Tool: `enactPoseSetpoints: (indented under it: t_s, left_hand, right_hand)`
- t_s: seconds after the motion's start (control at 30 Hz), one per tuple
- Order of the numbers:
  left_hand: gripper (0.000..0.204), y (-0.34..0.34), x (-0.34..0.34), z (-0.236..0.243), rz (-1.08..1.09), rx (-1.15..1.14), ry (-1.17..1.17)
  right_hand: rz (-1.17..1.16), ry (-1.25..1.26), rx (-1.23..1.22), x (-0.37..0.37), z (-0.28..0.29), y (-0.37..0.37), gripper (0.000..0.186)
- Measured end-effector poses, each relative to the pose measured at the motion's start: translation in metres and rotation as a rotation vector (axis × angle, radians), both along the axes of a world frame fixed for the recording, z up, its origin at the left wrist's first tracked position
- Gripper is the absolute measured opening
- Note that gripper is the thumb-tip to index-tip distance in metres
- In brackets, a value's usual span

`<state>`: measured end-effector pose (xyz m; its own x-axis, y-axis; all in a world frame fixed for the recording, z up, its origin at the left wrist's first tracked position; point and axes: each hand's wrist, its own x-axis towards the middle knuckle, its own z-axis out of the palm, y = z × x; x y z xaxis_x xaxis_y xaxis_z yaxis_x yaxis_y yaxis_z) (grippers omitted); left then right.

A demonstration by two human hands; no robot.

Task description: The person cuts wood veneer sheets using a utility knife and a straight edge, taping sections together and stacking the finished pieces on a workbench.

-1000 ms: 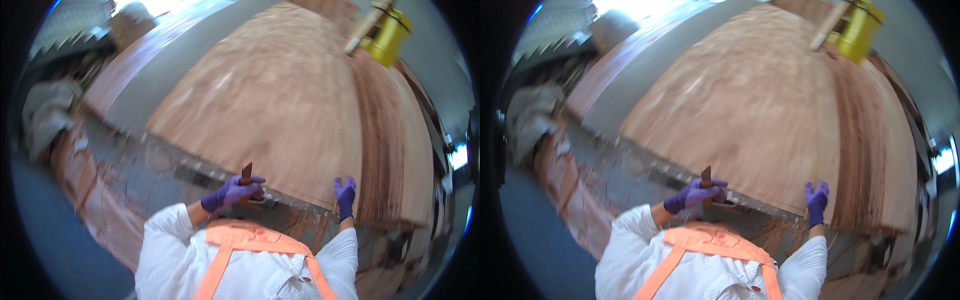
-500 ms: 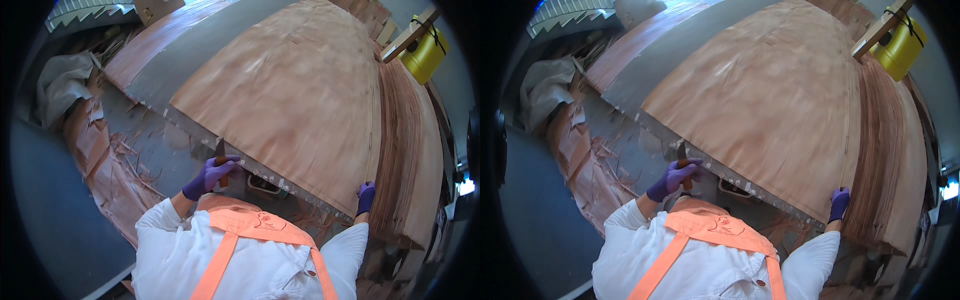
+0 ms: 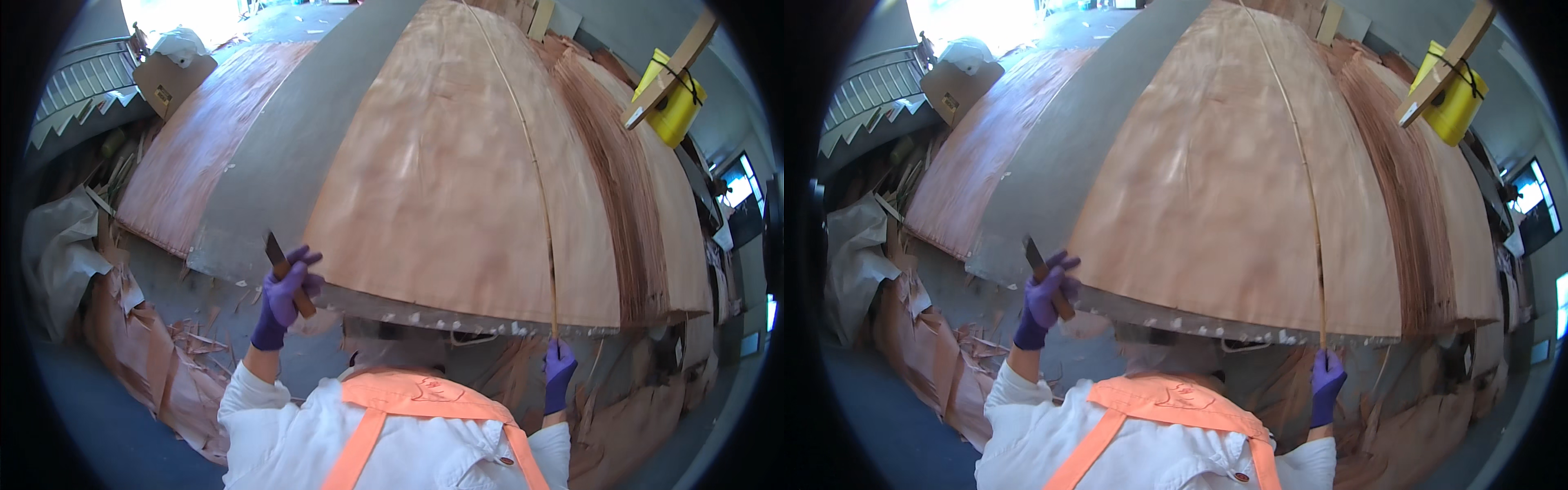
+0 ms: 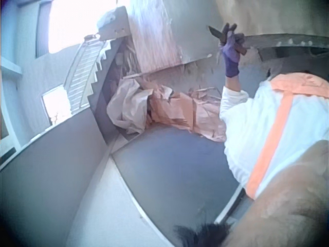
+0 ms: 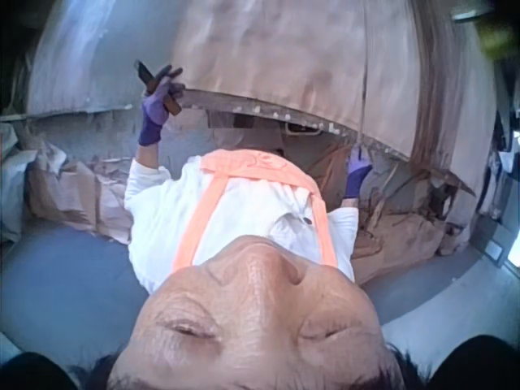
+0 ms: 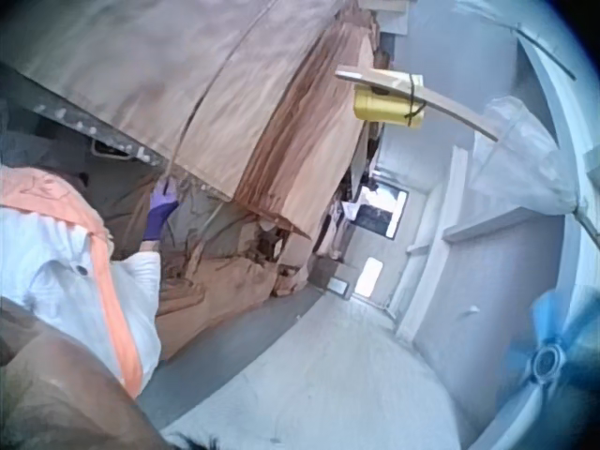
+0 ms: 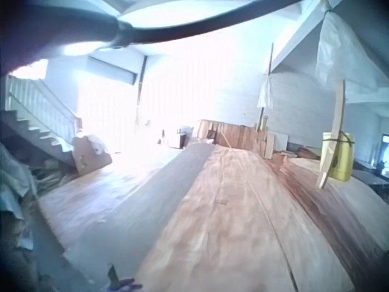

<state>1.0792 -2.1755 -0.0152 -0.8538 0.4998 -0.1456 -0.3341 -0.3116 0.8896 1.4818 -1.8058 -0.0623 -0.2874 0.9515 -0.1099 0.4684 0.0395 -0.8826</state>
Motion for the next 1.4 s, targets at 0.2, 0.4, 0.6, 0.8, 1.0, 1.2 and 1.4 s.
enactPoseSetpoints:
  t_s: [0.2, 0.4, 0.6, 0.8, 1.0, 1.2, 1.4]
  left_hand:
    - [0.040, -0.013, -0.074, 0.027, -0.084, 0.026, 0.108]
    - [0.038, -0.034, -0.082, 0.030, 0.034, -0.240, 0.254]
    - [0.054, -0.010, -0.089, 0.015, -0.077, -1.038, 0.520]
    - [0.064, 0.025, -0.058, -0.050, 0.062, -1.311, 0.673]
    - [0.038, 0.032, -0.073, -0.051, -0.023, -0.853, 0.273]
    - [0.024, 0.041, -0.051, 0.029, -0.155, -0.363, 0.219]
    - [0.025, 0.085, -0.025, 0.133, -0.167, -0.255, 0.398]
  right_hand:
    - [0.326, -0.057, -0.130, -0.007, -0.055, -0.144, 0.012]
    - [0.527, 0.015, -0.088, -0.017, -0.086, -0.190, 0.010]
    - [0.576, -0.035, -0.178, 0.012, -0.078, -0.209, 0.012]
    - [0.600, -0.078, -0.179, 0.043, -0.076, -0.208, 0.015]
    - [0.622, -0.101, -0.202, 0.067, -0.079, -0.216, 0.018]
    - [0.655, -0.013, -0.227, 0.083, -0.083, -0.223, 0.020]
    - [0.451, -0.053, -0.121, 0.109, -0.058, -0.241, 0.020]
